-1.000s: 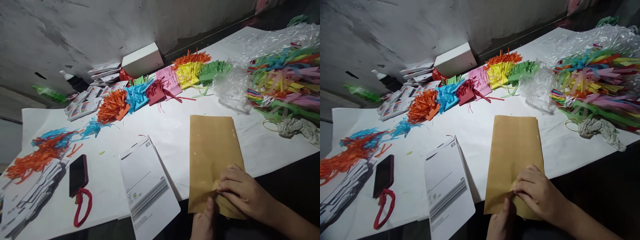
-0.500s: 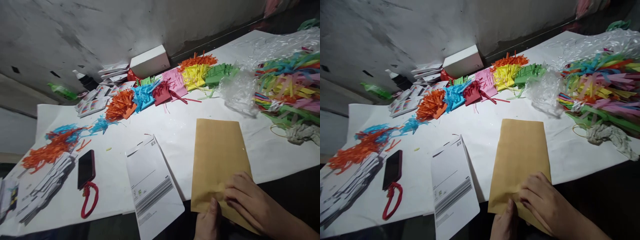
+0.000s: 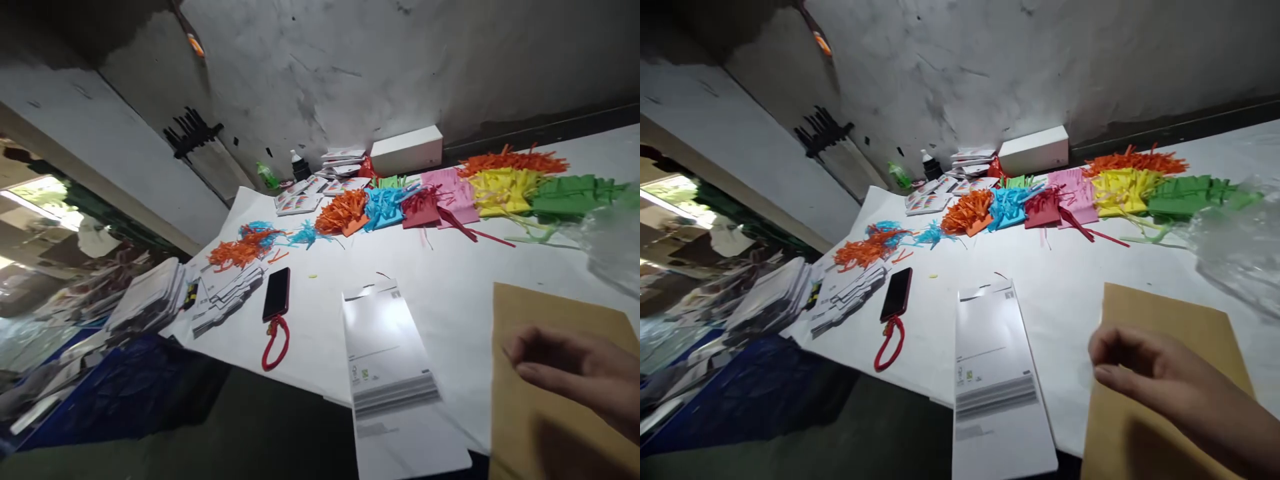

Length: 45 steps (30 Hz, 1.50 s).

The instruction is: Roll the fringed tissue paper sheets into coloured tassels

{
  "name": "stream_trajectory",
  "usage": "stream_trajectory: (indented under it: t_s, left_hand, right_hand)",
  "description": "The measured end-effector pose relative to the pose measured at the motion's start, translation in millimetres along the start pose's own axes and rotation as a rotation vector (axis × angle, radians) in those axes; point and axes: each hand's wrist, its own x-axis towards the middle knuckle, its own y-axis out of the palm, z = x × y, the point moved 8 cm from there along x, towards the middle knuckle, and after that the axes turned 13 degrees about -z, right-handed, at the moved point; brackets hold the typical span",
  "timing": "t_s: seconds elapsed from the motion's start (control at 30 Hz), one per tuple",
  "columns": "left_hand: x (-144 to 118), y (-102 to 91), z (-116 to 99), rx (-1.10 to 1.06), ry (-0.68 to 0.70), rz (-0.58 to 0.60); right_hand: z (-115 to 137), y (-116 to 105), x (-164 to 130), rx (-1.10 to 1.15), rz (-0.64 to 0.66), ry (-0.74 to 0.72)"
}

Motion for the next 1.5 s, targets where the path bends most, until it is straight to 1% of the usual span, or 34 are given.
stream_trajectory:
  t_s: [0.03, 0.07, 0.13, 0.2, 0.23, 0.27, 0.3, 0.33, 0.37, 0.43, 0.47, 0.53, 0.63, 0.73, 0.93, 1.07, 1.17, 1.27, 1.37, 1.43, 1.5]
  left_hand:
    - [-9, -24.5, -3, 0.015, 0.027, -0.032]
    - [-17, -49.1, -7, 0.028, 0.058, -0.067]
    - [-29, -95.2, -18, 0.036, 0.123, -0.142]
    - [-24, -135.7, -37, 0.063, 0.233, -0.265]
    - [-15, -152.5, -47, 0.092, 0.299, -0.346]
    - [-2, -167.9, -61, 0.192, 0.415, -0.473]
    - [15, -176.2, -71, 0.332, 0.492, -0.561]
    - [35, -182.4, -76, 0.444, 0.516, -0.642]
    - [55, -186.1, -78, 0.51, 0.517, -0.697]
    - [90, -185.1, -75, 0.545, 0.505, -0.695]
    - [101, -183.2, -72, 0.547, 0.5, -0.676]
    - [110, -179.5, -64, 0.55, 0.496, -0.638]
    - [104, -177.1, -56, 0.592, 0.504, -0.621]
    - [98, -175.1, -55, 0.657, 0.532, -0.615]
    - [100, -171.8, -53, 0.728, 0.571, -0.605]
    - [101, -166.8, -55, 0.809, 0.579, -0.552]
    - [100, -159.5, -62, 0.883, 0.578, -0.494]
    - [99, -151.4, -69, 0.96, 0.552, -0.448]
    - [99, -146.9, -71, 1.016, 0.508, -0.428]
    - [100, -145.6, -70, 1.038, 0.487, -0.422]
    - [101, -144.8, -68, 1.048, 0.478, -0.416]
  right_hand:
    - [16, 18, 18, 0.011, 0.071, 0.019]
    - [32, 34, 37, 0.019, 0.114, 0.017]
    - [55, 73, 77, 0.039, 0.22, 0.021]
    - [66, 110, 116, 0.036, 0.301, 0.009]
    - [65, 128, 135, 0.018, 0.339, 0.012]
    - [62, 145, 152, -0.008, 0.38, 0.02]
    - [56, 161, 166, -0.044, 0.425, 0.037]
    - [50, 173, 177, -0.084, 0.463, 0.055]
    - [44, 183, 186, -0.124, 0.498, 0.073]
    - [35, 194, 196, -0.194, 0.547, 0.096]
    - [32, 196, 198, -0.22, 0.562, 0.102]
    - [30, 199, 199, -0.261, 0.58, 0.107]
    - [32, 202, 198, -0.304, 0.594, 0.108]
    - [34, 206, 198, -0.346, 0.598, 0.105]
    - [39, 210, 197, -0.45, 0.602, 0.083]
    - [39, 209, 195, -0.522, 0.614, 0.057]
    - [37, 210, 194, -0.579, 0.609, 0.019]
    - [38, 212, 194, -0.639, 0.564, -0.061]
    - [45, 212, 192, -0.709, 0.485, -0.182]
    - [51, 209, 190, -0.765, 0.405, -0.256]
    - [58, 202, 190, -0.818, 0.297, -0.313]
